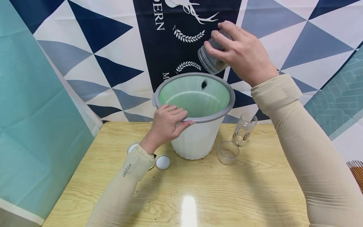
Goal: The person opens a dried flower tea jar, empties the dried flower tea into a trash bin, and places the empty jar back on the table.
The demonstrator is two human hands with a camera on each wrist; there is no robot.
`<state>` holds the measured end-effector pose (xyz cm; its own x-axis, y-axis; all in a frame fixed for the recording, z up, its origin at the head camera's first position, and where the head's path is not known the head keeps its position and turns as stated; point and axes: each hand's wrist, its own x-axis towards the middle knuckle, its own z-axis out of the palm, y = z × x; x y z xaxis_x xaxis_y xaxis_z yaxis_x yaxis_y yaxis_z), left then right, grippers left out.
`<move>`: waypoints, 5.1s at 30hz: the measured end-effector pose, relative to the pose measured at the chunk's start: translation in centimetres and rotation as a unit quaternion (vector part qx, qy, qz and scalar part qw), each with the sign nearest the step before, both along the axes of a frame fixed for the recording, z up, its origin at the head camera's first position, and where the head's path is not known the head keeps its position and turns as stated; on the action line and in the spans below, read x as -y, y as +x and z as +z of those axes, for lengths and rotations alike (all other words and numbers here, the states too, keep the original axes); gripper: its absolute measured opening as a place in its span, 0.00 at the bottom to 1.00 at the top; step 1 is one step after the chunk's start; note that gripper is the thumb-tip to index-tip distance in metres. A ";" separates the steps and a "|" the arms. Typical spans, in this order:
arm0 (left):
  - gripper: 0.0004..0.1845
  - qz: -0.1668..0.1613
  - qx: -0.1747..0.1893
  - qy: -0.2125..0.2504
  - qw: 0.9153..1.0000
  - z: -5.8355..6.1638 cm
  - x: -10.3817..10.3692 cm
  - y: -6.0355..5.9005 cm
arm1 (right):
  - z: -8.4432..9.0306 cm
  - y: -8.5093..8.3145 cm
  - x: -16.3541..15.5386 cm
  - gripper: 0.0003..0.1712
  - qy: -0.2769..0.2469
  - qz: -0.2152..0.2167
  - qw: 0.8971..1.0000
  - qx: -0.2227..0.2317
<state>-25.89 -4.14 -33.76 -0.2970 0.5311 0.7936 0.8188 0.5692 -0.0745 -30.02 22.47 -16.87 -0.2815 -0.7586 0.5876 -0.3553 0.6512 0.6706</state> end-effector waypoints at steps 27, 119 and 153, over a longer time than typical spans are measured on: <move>0.34 0.005 0.013 -0.009 1.000 0.1 0.1 0.3 | 0.9 -0.1 0.1 0.34 0.045 0.020 0.999 -0.004; 0.26 -0.017 0.013 0.034 0.999 -0.3 -0.4 0.7 | -4.9 2.4 -2.4 0.65 -0.233 0.074 0.954 0.172; 0.32 -0.048 -0.068 -0.151 0.985 -0.2 -10.0 6.5 | -15.2 11.5 -7.4 0.62 -0.429 0.130 0.863 0.232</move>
<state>-19.37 5.83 -33.95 -0.1364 0.7691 0.6244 0.8387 0.4250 -0.3404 -18.50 29.82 -32.08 -0.5235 -0.1728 0.8343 -0.6643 0.6960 -0.2727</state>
